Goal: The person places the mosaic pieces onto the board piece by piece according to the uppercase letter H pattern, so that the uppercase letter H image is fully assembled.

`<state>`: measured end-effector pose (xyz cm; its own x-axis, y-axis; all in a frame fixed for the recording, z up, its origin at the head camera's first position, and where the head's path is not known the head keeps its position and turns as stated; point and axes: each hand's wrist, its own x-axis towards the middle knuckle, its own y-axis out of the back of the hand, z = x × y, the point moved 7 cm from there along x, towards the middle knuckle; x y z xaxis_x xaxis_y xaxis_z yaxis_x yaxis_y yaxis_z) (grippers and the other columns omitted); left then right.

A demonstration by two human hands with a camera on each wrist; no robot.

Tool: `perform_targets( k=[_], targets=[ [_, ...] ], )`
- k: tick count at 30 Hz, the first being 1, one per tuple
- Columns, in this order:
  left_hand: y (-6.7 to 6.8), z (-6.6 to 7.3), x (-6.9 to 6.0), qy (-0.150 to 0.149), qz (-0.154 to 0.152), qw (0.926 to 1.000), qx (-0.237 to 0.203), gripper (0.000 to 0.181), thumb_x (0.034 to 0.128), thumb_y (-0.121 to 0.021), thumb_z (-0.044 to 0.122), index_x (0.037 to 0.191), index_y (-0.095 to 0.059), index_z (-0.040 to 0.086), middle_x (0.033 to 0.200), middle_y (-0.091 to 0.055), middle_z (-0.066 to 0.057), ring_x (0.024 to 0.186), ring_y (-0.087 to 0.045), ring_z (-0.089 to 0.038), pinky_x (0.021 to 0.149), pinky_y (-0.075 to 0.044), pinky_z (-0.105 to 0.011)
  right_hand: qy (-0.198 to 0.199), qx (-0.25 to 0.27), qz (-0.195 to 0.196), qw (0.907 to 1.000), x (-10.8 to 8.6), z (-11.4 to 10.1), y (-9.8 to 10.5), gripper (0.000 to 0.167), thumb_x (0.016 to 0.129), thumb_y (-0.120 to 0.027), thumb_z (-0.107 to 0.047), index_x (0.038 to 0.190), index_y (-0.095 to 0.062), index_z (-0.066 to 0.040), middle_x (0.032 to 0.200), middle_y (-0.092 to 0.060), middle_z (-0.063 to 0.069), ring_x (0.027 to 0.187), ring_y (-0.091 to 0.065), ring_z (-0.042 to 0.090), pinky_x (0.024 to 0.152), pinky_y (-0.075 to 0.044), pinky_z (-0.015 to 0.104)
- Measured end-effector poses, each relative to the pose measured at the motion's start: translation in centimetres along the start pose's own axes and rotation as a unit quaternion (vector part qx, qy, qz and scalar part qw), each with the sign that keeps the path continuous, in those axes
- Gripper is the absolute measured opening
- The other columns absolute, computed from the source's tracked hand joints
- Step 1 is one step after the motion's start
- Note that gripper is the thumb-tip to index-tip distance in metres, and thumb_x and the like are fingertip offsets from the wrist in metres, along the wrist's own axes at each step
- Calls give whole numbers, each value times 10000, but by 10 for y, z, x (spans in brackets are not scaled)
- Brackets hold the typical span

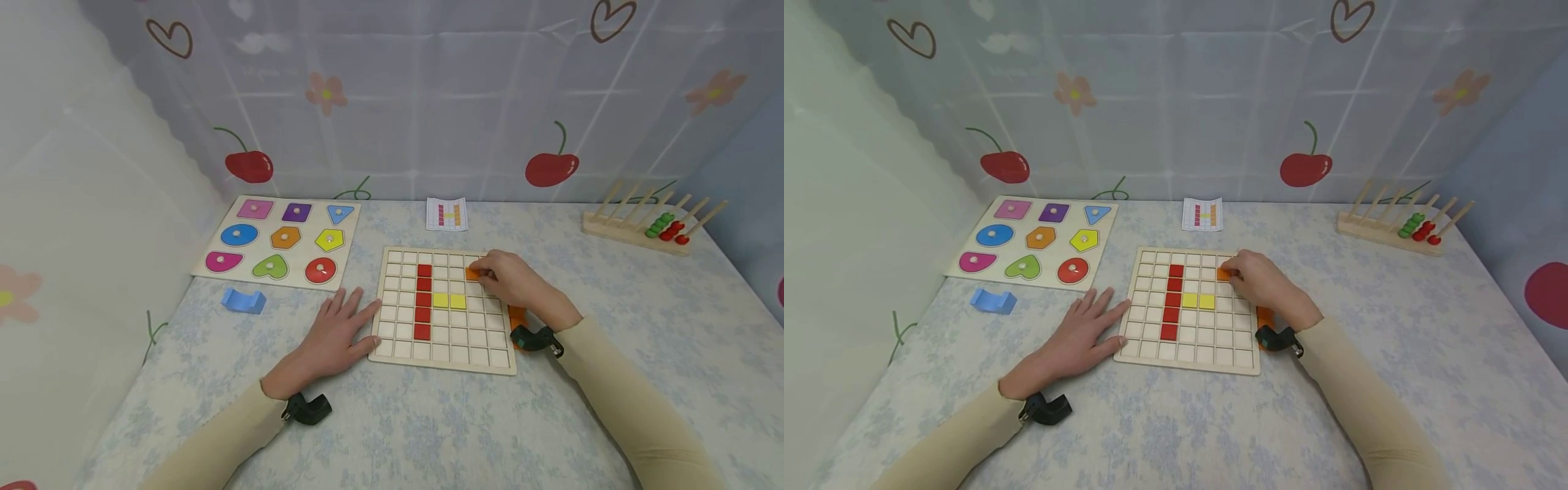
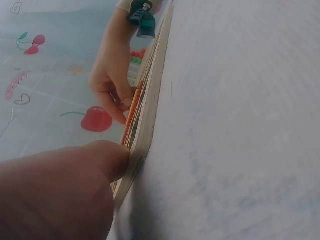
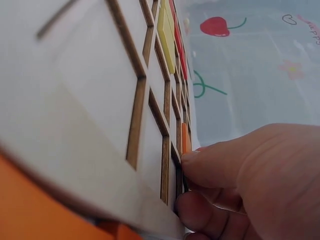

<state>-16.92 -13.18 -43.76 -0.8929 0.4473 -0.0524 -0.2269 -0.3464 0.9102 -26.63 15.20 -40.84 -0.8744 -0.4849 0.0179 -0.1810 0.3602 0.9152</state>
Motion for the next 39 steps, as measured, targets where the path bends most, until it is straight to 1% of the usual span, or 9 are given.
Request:
perform_targets(
  k=[10,16,24,26,30,33,39],
  targets=[
    [1,1,-1,19,-4,10000,-19,652,997,-587,411,1575,-414,164,1667,-259,-247,1558,-121,-520,1220,-139,-696,44,-35,7,10000,-1,-1,0,308,960,-637,-14,1258,-694,38,993,-660,156,806,-542,217,749,-482,372],
    [1,1,-1,-1,12,10000,-39,653,994,-591,411,1574,-416,164,1665,-266,-245,1556,-127,-523,1218,-142,-698,57,53,2,10000,-1,0,1,305,959,-638,-7,1255,-697,32,997,-666,153,820,-554,221,762,-492,380],
    [1,1,-1,-6,18,10000,5,653,997,-585,423,1575,-414,172,1666,-267,-240,1557,-129,-520,1220,-146,-692,20,89,-69,9999,-4,-1,6,313,960,-630,-17,1262,-693,30,1003,-697,146,850,-596,230,805,-539,418],
    [1,1,-1,-15,28,10000,-13,652,998,-585,421,1574,-415,169,1666,-267,-243,1556,-129,-521,1219,-146,-694,-52,95,-92,9999,-5,0,8,318,962,-631,-29,1268,-690,31,1008,-700,145,844,-594,226,783,-537,396],
    [0,2,-1,-29,28,10000,-47,649,1000,-586,415,1575,-415,167,1665,-264,-245,1556,-126,-524,1217,-148,-697,-274,172,-162,9993,-11,4,15,335,965,-638,-57,1286,-682,29,1008,-692,139,781,-565,202,671,-502,321],
    [0,2,-1,-22,11,10000,-61,650,1001,-584,418,1577,-410,172,1669,-260,-241,1558,-120,-519,1219,-146,-694,-330,188,-170,9991,-17,7,21,339,962,-648,-68,1283,-678,40,991,-685,140,728,-544,183,603,-476,286],
    [1,1,-1,-6,7,10000,-31,650,1001,-587,414,1577,-411,169,1668,-261,-240,1558,-120,-520,1219,-146,-695,-381,150,-163,9990,-32,18,30,342,943,-672,-86,1254,-686,54,956,-683,137,694,-543,159,588,-480,280]
  ],
)
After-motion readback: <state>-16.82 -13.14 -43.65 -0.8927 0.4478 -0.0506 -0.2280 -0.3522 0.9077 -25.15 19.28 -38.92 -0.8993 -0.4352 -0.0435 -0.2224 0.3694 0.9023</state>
